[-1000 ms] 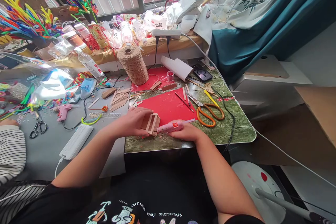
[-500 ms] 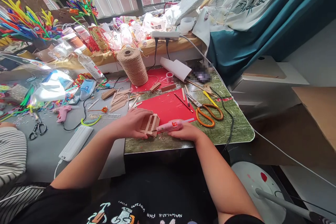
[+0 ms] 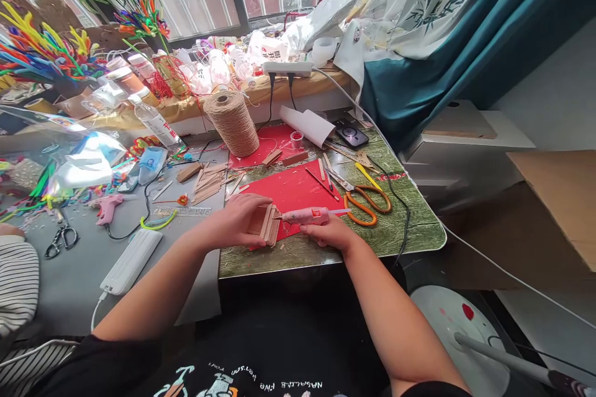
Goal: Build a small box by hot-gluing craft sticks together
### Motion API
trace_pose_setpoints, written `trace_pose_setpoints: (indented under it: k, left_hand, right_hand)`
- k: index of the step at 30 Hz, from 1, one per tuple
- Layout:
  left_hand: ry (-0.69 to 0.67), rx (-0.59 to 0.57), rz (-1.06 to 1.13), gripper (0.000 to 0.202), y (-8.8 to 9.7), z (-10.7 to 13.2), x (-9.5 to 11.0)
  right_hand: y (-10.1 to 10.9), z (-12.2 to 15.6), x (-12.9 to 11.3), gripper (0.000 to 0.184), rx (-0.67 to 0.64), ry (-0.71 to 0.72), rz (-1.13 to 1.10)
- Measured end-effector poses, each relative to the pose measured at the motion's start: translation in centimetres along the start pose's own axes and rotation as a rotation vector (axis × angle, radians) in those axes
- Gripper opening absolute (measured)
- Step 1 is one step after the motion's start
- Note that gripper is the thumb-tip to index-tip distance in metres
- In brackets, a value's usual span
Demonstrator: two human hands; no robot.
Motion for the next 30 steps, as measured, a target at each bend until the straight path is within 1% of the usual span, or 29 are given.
trace_pose_setpoints:
  k: [2,4,6,11,19,24,30]
  left_hand:
    - [-0.009,-0.002,0.003,0.090,-0.2,-0.1,0.1]
    - [-0.011,-0.008,0.008,0.091,-0.3,-0.2,0.1]
    - [-0.012,-0.012,0.012,0.092,-0.5,-0.3,0.1]
    - [-0.020,-0.012,0.016,0.093,-0.7,-0.4,0.2]
    - [-0.008,-0.022,0.015,0.090,-0.7,-0.4,0.4]
    - [0.019,-0.032,0.009,0.091,-0.8,-0.6,0.4]
    - [0.017,-0.038,0.000,0.091,-1.0,-0.6,0.3]
  right_hand:
    - [-0.1,0.2,-0.8,0.043,0.019,0.037,-0.063]
    - [-0.3,0.4,-1.5,0.053,0.025,0.083,-0.120]
    - [-0.4,0.4,-1.8,0.058,0.039,0.122,-0.159]
    - [-0.2,0.0,-1.3,0.057,0.088,0.127,-0.188]
    - [-0.2,0.0,-1.3,0.054,0.104,0.129,-0.238]
    - [-0.2,-0.1,-1.2,0.055,0.107,0.134,-0.241]
    - [0.0,-0.3,-1.3,0.056,0.131,0.169,-0.262]
Point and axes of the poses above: each hand's wrist, its own z-axis away from the middle knuckle, its own y-axis out of the back of the hand, x = y × z, the point moved 3 cm from there along -z, towards the middle knuckle, and after that the axes turned 8 degrees about x, right-handed, at the moved point
